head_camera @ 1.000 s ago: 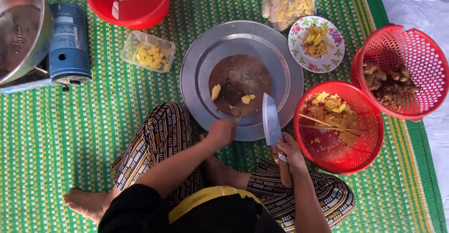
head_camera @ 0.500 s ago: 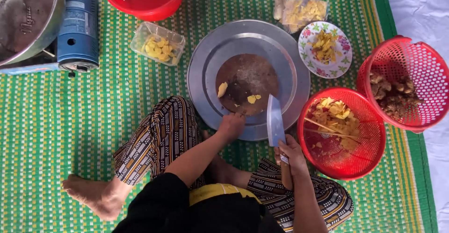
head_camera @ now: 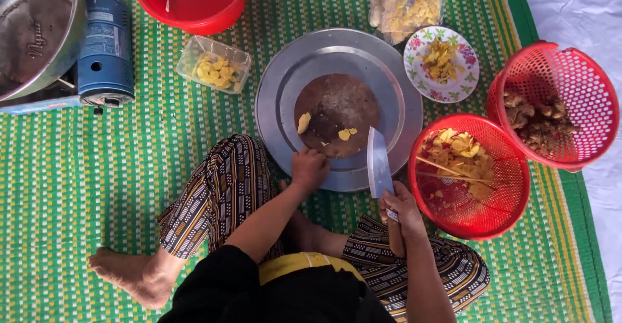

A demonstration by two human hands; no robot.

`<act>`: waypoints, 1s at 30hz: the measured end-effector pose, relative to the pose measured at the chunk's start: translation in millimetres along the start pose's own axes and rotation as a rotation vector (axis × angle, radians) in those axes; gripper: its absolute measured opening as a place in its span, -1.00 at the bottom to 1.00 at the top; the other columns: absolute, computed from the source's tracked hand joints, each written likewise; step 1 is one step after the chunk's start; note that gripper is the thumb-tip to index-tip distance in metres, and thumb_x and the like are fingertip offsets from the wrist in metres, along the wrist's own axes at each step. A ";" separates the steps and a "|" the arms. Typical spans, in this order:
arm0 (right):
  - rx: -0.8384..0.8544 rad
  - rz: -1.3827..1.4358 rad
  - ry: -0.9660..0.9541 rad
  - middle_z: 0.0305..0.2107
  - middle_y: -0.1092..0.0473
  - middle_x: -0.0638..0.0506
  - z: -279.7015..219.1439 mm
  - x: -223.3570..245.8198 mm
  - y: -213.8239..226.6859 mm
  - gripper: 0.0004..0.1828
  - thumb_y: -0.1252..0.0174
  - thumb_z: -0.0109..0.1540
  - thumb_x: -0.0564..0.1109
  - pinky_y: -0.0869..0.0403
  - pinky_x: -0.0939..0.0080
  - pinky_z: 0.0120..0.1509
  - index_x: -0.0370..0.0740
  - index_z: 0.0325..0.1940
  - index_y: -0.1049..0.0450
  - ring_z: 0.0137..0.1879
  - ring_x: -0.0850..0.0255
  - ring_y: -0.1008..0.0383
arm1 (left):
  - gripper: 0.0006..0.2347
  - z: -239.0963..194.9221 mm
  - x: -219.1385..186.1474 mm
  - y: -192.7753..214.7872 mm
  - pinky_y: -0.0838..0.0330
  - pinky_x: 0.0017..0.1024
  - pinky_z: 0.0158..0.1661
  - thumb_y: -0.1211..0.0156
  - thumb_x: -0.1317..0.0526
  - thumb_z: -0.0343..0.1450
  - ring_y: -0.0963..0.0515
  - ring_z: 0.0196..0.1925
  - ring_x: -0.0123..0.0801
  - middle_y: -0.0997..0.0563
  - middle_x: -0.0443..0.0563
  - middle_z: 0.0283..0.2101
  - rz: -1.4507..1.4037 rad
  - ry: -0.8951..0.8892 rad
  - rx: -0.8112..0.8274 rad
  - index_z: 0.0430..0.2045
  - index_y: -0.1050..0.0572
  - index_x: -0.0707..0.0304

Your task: Peeling and slicing ginger roots on a cutting board using a knife while sitting on the floor.

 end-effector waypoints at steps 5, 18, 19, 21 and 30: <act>-0.002 -0.019 0.001 -0.62 -0.39 -0.26 2.3 1.3 -2.3 -0.75 -0.11 0.36 -0.29 -0.50 0.07 -0.70 -0.25 0.13 -0.36 -0.70 -0.03 -0.52 | -0.83 -7.5 -7.3 15.1 -0.30 -0.06 -0.03 -0.45 0.06 0.10 -0.50 -0.07 -0.17 -0.53 -0.15 -0.42 -0.011 0.230 0.000 -0.57 -0.60 -0.08; -0.023 -0.035 -0.015 -0.63 -0.38 -0.25 -0.3 -0.5 1.1 -0.71 -0.13 0.36 -0.29 -0.54 0.02 -0.67 -0.28 0.17 -0.34 -0.68 -0.04 -0.52 | -0.96 1.4 -30.0 4.9 -0.27 -0.10 -0.05 -0.31 0.10 0.27 -0.53 -0.06 -0.21 -0.56 -0.15 -0.42 -0.128 0.293 0.047 -0.54 -0.64 -0.10; -0.019 -0.035 -0.012 -0.63 -0.38 -0.25 2.4 0.5 1.8 -0.71 -0.13 0.36 -0.29 -0.54 0.02 -0.67 -0.28 0.17 -0.34 -0.68 -0.04 -0.52 | -0.96 19.7 -31.4 6.0 -0.27 -0.10 -0.05 -0.31 0.10 0.27 -0.53 -0.06 -0.21 -0.56 -0.15 -0.42 -0.126 0.291 0.043 -0.54 -0.64 -0.10; -0.042 -0.017 -0.027 -0.62 -0.35 -0.24 1.5 -2.9 4.8 -0.69 -0.12 0.36 -0.28 -0.51 0.05 -0.68 -0.25 0.19 -0.35 -0.68 -0.01 -0.48 | -0.90 50.8 -41.7 14.8 -0.32 -0.22 -0.22 -0.35 0.19 0.22 -0.51 -0.27 -0.16 -0.52 -0.23 -0.58 -0.211 0.189 -0.020 -0.70 -0.54 -0.07; -0.149 -0.091 -0.023 -0.76 -0.20 -0.02 -8.0 17.7 -20.6 -0.75 -0.08 0.43 -0.14 -0.47 0.02 -0.72 -0.32 0.14 -0.38 -0.63 -0.01 -0.46 | -0.85 85.8 -45.8 17.3 -0.32 0.02 -0.16 -0.26 0.18 0.26 -0.45 -0.02 0.05 -0.49 -0.02 -0.08 0.122 -0.063 0.194 -0.35 -0.62 -0.08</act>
Point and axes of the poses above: each hand's wrist, its own z-axis towards the middle knuckle, its own y-axis out of the back of the hand, x = y × z, the point moved 8 cm from there along z, towards the middle knuckle
